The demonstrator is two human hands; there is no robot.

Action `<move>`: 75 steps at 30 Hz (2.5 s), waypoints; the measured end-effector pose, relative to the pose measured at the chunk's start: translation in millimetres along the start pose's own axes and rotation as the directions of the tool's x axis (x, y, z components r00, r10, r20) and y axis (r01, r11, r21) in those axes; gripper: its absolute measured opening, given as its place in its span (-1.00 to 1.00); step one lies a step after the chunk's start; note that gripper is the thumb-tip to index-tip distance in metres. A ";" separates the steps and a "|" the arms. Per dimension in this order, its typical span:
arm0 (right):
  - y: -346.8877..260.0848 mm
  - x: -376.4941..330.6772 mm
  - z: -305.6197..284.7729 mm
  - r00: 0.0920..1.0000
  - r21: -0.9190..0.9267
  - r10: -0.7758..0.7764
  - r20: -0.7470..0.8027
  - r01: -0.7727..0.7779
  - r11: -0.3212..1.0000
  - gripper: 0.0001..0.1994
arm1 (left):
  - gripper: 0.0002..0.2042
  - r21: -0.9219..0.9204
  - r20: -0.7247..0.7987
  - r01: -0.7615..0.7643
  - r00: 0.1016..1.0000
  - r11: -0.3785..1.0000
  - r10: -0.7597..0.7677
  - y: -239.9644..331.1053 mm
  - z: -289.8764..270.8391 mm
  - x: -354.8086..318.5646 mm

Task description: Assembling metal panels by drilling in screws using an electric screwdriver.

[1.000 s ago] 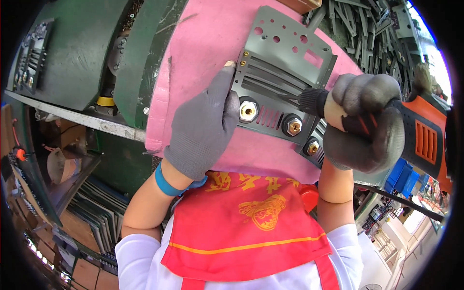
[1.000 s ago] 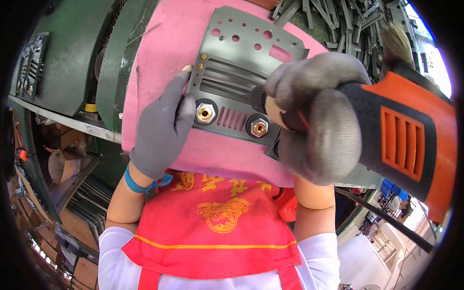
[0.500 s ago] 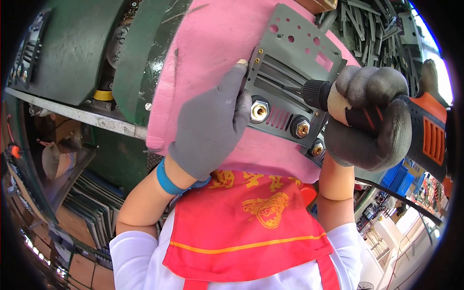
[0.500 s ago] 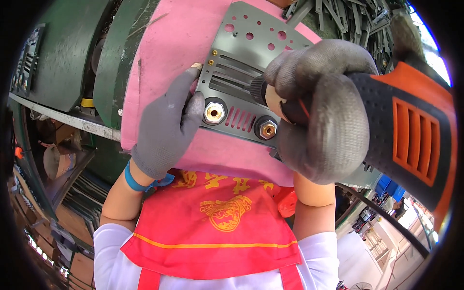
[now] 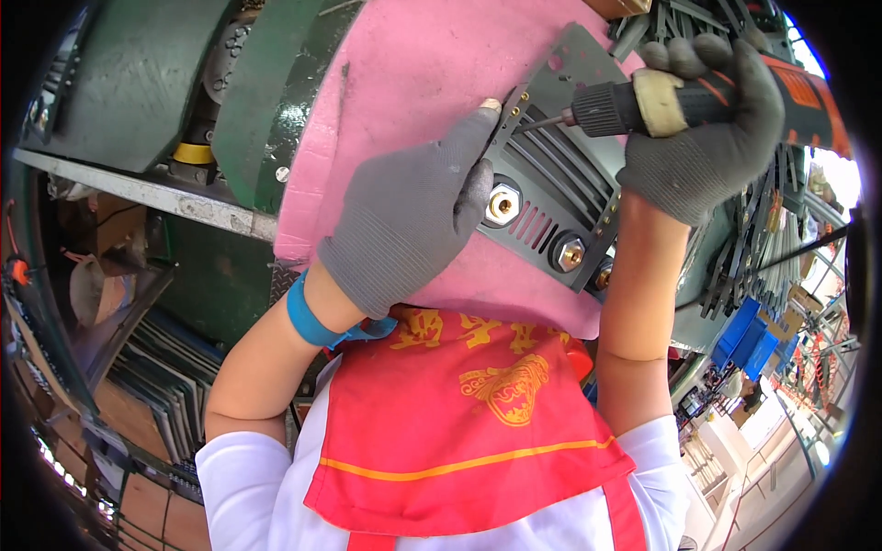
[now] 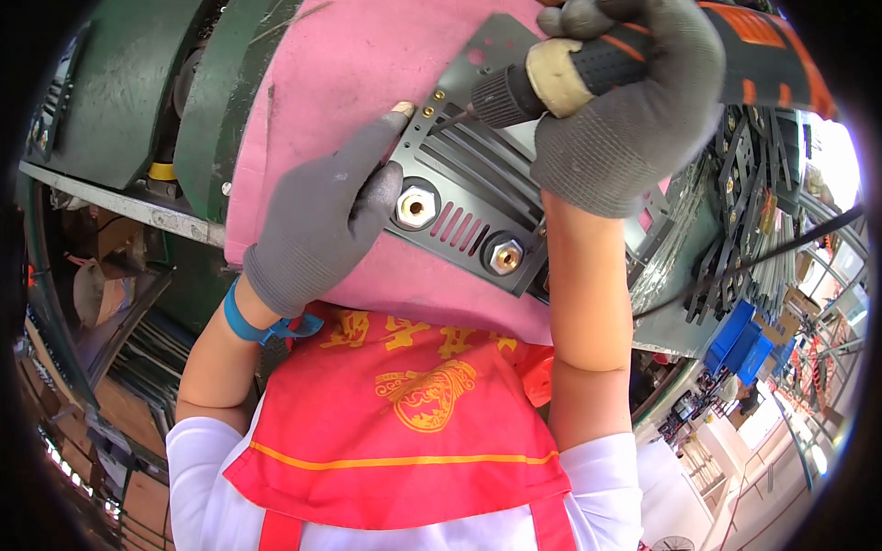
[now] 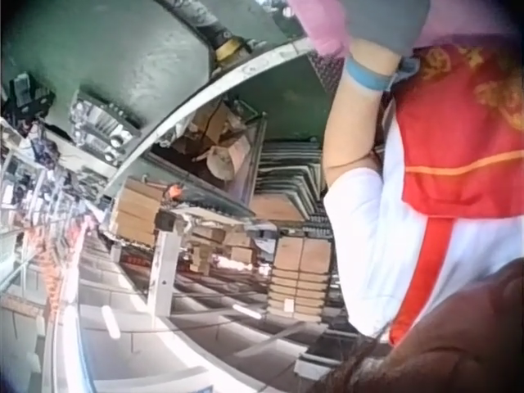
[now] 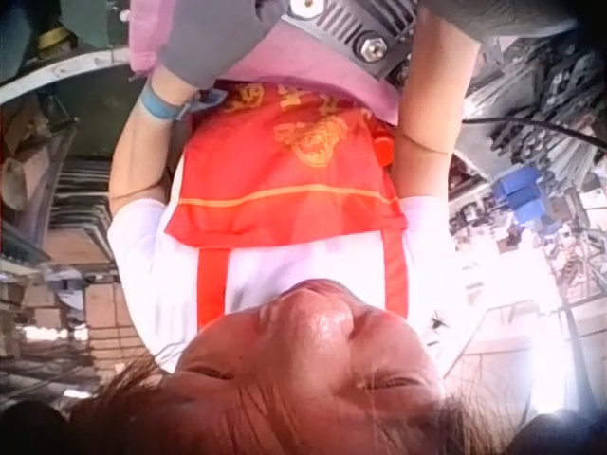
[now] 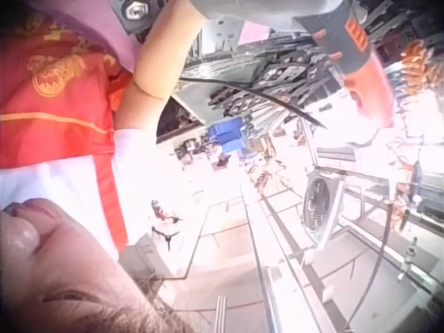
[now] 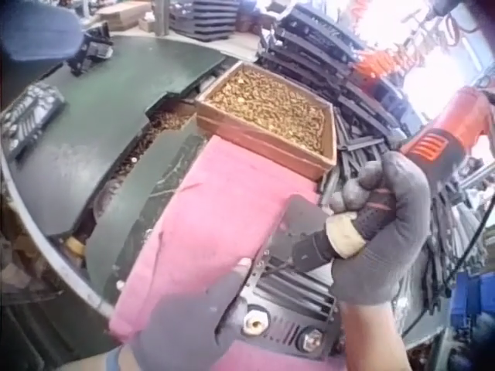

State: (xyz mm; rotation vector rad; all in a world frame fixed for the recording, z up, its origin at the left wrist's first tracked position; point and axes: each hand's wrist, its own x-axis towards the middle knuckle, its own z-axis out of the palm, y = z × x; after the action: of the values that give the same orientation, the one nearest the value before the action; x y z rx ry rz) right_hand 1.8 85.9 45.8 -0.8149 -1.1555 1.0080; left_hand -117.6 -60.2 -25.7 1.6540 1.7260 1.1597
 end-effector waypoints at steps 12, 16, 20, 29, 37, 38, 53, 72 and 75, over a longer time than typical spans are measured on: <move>-79.0 22.4 -48.9 0.922 0.289 0.001 0.388 -0.123 0.949 -0.81 | -0.48 0.270 0.047 0.173 0.980 0.947 -0.192 33.4 -12.7 4.0; -92.8 32.2 -74.1 0.924 0.201 0.016 0.381 -0.100 0.975 -0.72 | -0.52 0.401 0.180 0.284 0.908 0.871 -0.379 48.6 -51.5 44.4; -94.5 21.9 -78.0 0.950 0.097 -0.012 0.311 -0.019 0.995 -0.73 | -0.72 0.407 -0.060 -0.206 0.966 0.890 0.251 15.7 -64.6 133.8; -88.1 18.9 -84.1 0.969 0.051 -0.048 0.241 0.037 0.998 -0.74 | -0.74 0.525 0.584 -0.389 0.812 0.757 0.012 20.2 -35.2 271.1; -82.0 25.4 -93.3 0.988 0.018 -0.043 0.145 0.041 0.999 -0.78 | -0.81 0.682 0.496 -0.481 0.858 0.550 0.136 -4.1 -0.1 271.1; -82.8 25.6 -92.4 0.990 -0.001 -0.042 0.134 0.043 0.999 -0.78 | -0.81 0.679 0.504 -0.489 0.853 0.547 0.137 -5.5 1.3 271.6; -85.2 16.9 -87.5 0.987 -0.017 -0.095 0.127 0.098 0.995 -0.77 | -0.80 -0.908 0.397 0.417 0.879 0.023 -0.266 -46.2 -47.4 291.5; -113.4 19.8 -49.6 0.954 0.273 -0.166 0.251 0.095 0.957 -0.74 | -0.70 -0.747 0.663 0.665 0.743 -0.017 -0.091 28.9 -44.5 116.6; -138.1 24.2 -42.2 0.895 0.465 -0.064 0.441 -0.167 0.869 -0.77 | -0.64 -0.674 0.738 0.715 0.663 -0.184 -0.127 31.4 -22.3 71.3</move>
State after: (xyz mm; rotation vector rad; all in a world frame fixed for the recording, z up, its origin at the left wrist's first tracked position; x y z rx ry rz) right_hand 74.0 59.6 170.5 -0.2010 -1.1776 1.5124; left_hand -129.2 0.4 26.9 0.1465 0.5257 1.0001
